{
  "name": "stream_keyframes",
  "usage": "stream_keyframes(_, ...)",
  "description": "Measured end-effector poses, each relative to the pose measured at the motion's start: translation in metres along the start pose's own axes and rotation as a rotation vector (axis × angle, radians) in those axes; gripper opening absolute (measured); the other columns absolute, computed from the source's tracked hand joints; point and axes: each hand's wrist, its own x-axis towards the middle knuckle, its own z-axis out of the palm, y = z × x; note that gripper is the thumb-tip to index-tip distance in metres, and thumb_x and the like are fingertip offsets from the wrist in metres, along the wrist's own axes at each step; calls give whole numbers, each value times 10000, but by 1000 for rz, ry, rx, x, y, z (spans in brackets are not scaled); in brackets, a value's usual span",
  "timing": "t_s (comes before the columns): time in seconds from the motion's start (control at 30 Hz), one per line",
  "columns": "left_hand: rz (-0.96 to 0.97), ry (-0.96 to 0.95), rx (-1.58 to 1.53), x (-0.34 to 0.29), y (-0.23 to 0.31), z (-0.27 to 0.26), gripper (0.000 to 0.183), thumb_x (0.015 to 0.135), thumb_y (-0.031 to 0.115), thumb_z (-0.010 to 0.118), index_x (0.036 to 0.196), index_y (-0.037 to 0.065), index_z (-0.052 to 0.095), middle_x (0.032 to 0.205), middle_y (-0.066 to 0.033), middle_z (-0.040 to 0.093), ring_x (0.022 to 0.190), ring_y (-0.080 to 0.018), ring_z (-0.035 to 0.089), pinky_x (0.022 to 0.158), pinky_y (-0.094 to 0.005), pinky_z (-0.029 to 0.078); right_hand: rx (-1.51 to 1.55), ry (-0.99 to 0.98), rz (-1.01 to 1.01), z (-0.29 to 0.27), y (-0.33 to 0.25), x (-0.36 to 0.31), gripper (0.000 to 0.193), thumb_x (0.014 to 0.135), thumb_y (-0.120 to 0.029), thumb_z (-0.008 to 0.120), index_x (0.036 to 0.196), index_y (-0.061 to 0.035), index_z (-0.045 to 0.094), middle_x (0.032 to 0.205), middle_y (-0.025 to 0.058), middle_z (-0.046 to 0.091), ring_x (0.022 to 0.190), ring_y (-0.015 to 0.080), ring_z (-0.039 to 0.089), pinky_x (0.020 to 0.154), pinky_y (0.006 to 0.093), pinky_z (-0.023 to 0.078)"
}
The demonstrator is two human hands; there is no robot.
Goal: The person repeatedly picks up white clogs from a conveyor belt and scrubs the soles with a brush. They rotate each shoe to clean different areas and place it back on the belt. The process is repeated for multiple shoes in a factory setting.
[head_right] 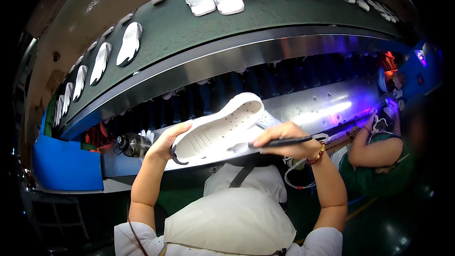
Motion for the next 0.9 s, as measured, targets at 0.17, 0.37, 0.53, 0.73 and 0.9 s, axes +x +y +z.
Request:
stream_keyframes(0.17, 8, 45, 234, -7, 7, 9, 511, 779, 349, 539, 1108, -38, 481, 982, -141, 560, 805, -157, 568, 652, -255, 472, -37, 14, 105, -2, 15, -3, 165, 679, 16, 637, 844, 2, 624, 895, 113, 628, 857, 200, 601, 778, 278, 461)
stream_keyframes(0.37, 13, 23, -9, 13, -17, -2, 505, 805, 314, 491, 1183, -11, 405, 1053, -161, 529, 905, -212, 564, 761, -331, 475, 219, 112, 184, 18, -13, 7, 204, 709, -50, 631, 909, -11, 626, 877, 94, 634, 834, 141, 589, 763, 247, 445)
stream_keyframes(0.53, 26, -100, -320, 25, -27, 30, 518, 826, 370, 431, 1215, 34, 370, 1120, -187, 484, 983, -306, 517, 764, -475, 469, 214, 237, 210, 48, 11, 21, 184, 725, -83, 606, 888, 0, 627, 843, 92, 625, 768, 118, 567, 690, 217, 434)
stream_keyframes(0.73, 73, -94, -465, 33, -52, 24, 477, 861, 342, 343, 1210, 17, 373, 1148, -180, 479, 1002, -326, 516, 789, -518, 445, 103, 696, 221, 48, 57, 15, 135, 736, -59, 597, 853, 8, 613, 779, 97, 624, 693, 124, 574, 631, 230, 443)
stream_keyframes(0.9, 60, -67, -497, 37, -67, 37, 486, 866, 336, 360, 1215, 0, 332, 1121, -176, 490, 957, -315, 541, 718, -485, 492, -187, 923, 217, 69, 72, 23, 138, 737, -49, 583, 863, 4, 605, 810, 137, 620, 735, 222, 599, 672, 273, 453)
